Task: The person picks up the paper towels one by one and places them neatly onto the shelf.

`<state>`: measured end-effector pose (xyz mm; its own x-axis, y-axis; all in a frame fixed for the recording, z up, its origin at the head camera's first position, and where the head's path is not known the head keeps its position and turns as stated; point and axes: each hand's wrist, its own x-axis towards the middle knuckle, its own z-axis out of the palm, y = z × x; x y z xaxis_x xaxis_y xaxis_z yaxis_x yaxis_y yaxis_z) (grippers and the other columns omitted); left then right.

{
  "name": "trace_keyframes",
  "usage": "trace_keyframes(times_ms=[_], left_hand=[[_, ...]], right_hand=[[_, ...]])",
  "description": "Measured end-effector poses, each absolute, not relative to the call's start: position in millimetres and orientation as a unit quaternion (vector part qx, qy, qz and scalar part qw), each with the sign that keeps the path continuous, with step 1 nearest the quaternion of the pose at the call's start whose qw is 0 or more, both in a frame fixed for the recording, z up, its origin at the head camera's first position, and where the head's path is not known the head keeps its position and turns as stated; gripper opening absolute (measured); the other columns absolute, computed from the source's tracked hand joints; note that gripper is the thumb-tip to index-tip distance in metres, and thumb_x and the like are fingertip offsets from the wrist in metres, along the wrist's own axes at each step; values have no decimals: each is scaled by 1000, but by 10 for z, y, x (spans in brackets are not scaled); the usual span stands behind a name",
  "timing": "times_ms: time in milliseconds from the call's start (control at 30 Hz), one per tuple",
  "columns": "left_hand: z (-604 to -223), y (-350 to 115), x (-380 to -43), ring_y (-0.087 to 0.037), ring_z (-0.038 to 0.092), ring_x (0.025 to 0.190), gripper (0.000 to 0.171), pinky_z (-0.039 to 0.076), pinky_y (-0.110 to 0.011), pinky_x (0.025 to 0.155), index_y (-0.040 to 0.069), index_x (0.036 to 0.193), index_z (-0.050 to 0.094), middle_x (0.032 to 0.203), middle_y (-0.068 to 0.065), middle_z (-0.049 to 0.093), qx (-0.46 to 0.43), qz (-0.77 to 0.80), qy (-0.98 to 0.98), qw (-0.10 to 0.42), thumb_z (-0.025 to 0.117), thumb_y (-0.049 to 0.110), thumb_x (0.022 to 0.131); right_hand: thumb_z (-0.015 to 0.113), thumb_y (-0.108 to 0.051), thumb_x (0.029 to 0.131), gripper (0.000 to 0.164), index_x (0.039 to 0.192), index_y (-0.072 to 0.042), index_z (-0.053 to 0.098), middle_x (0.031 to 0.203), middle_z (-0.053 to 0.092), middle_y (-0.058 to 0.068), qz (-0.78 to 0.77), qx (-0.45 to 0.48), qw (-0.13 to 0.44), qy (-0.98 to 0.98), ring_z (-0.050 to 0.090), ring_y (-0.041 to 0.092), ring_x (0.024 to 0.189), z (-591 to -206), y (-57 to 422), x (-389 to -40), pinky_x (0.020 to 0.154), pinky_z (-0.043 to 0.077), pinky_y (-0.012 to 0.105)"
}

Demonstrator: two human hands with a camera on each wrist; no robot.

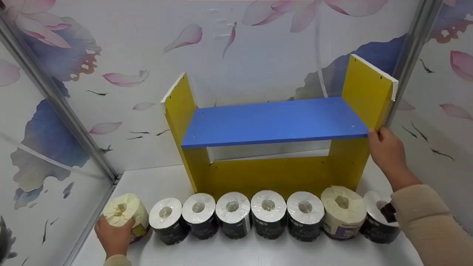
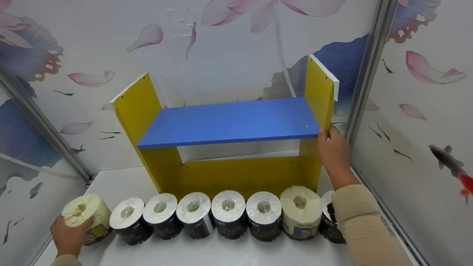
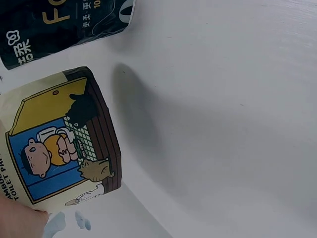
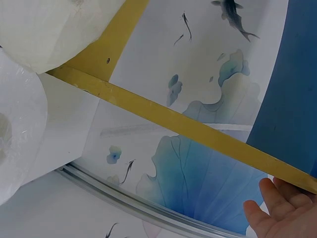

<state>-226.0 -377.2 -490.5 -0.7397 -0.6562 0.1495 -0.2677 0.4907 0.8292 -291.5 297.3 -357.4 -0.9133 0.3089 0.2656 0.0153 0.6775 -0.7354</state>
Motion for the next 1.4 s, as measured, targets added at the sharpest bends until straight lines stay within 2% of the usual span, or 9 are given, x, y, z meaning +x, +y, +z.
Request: trace_keyframes(times_ms=[200, 400, 633, 800, 1000, 1400], left_hand=[[-4822, -3790, -2209, -50, 21, 135, 94, 19, -56, 112, -12, 147, 15, 143, -37, 22, 277, -422, -829, 241, 73, 8, 76], [-4736, -3772, -2166, -49, 20, 136, 94, 18, -56, 113, -10, 148, 14, 146, -35, 19, 272, -434, -822, 249, 73, 7, 76], [-4656, -3742, -2162, -48, 22, 135, 91, 20, -57, 112, -9, 147, 19, 145, -33, 21, 253, -442, -816, 274, 73, 4, 75], [-4573, -3718, -2149, -48, 23, 135, 91, 20, -57, 112, -9, 147, 20, 146, -32, 21, 240, -444, -815, 286, 74, 3, 75], [-4506, -3677, -2160, -45, 27, 132, 85, 23, -56, 109, -9, 142, 29, 142, -30, 29, 221, -432, -814, 319, 76, 2, 72], [-4329, -3509, -2183, -43, 30, 130, 84, 25, -57, 108, -8, 141, 32, 142, -28, 29, 205, -440, -809, 331, 77, 1, 71]], right_hand=[[27, -43, 103, 53, 116, 5, 45, 92, 46, 17, 403, -90, 177, -893, 44, 29, 84, -3576, 2959, -2917, 66, 38, 36], [26, -45, 103, 58, 125, 5, 43, 102, 47, 19, 411, -97, 164, -892, 44, 31, 90, -3590, 2970, -2912, 69, 38, 37], [26, -45, 102, 55, 118, 5, 44, 93, 44, 16, 407, -93, 171, -893, 43, 29, 84, -3600, 2993, -2922, 66, 37, 37], [26, -43, 103, 53, 116, 5, 43, 93, 44, 17, 404, -93, 172, -893, 43, 30, 83, -3602, 2988, -2931, 65, 37, 37], [28, -43, 103, 50, 111, 3, 46, 89, 44, 16, 399, -93, 179, -894, 43, 29, 80, -3591, 2976, -2932, 64, 37, 36], [27, -44, 103, 54, 117, 5, 45, 93, 45, 17, 408, -100, 168, -892, 44, 30, 84, -3585, 2966, -2923, 66, 38, 37]])
